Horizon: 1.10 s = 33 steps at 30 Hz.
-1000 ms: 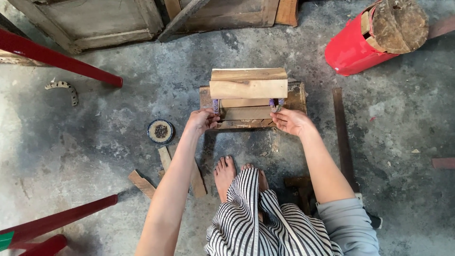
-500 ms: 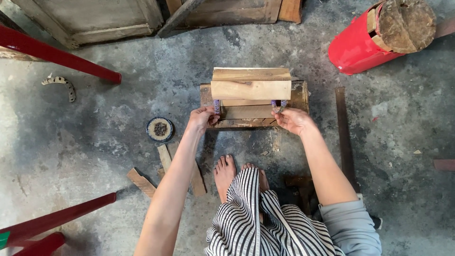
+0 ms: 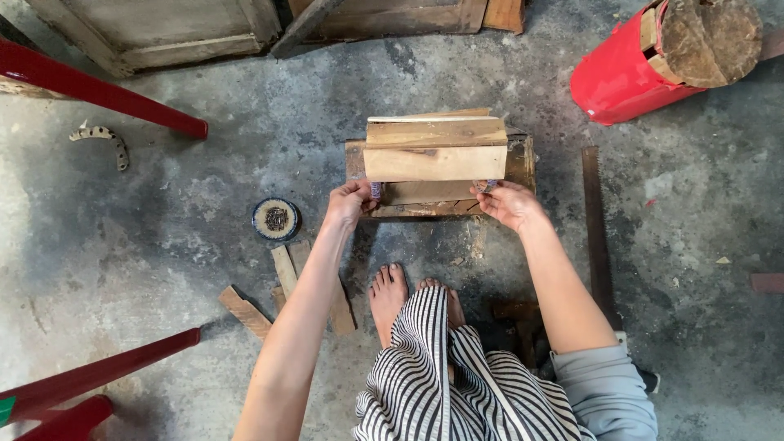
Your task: The person is assembling a wooden object on the floor, fitting small slats into a base and then positioning a larger wooden block, using a hammer to secure the parts.
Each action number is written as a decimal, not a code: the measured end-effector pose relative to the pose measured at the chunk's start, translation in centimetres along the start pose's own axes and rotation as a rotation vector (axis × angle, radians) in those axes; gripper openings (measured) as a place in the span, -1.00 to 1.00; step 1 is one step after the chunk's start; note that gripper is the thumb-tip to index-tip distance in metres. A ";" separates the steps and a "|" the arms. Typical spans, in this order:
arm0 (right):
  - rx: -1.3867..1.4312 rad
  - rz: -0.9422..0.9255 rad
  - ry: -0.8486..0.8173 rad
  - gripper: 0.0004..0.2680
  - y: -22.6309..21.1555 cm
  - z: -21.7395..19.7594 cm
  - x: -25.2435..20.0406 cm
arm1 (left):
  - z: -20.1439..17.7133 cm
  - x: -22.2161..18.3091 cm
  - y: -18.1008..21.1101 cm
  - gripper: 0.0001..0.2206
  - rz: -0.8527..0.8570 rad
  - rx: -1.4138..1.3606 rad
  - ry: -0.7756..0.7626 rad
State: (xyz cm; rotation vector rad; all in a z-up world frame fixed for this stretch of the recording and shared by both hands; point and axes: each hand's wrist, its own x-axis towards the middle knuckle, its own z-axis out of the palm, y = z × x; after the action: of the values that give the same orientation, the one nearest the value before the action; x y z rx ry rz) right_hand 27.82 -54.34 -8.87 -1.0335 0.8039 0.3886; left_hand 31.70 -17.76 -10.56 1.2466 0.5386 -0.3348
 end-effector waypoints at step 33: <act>-0.037 -0.140 0.032 -0.83 1.6 -0.7 0.1 | -0.1 -0.5 -2.6 -0.82 0.069 -0.018 0.026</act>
State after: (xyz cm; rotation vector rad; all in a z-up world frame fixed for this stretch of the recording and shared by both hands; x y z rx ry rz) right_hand 26.57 -54.24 -10.08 -1.1257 0.7502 0.2692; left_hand 29.91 -18.45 -12.39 1.2502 0.5183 -0.2553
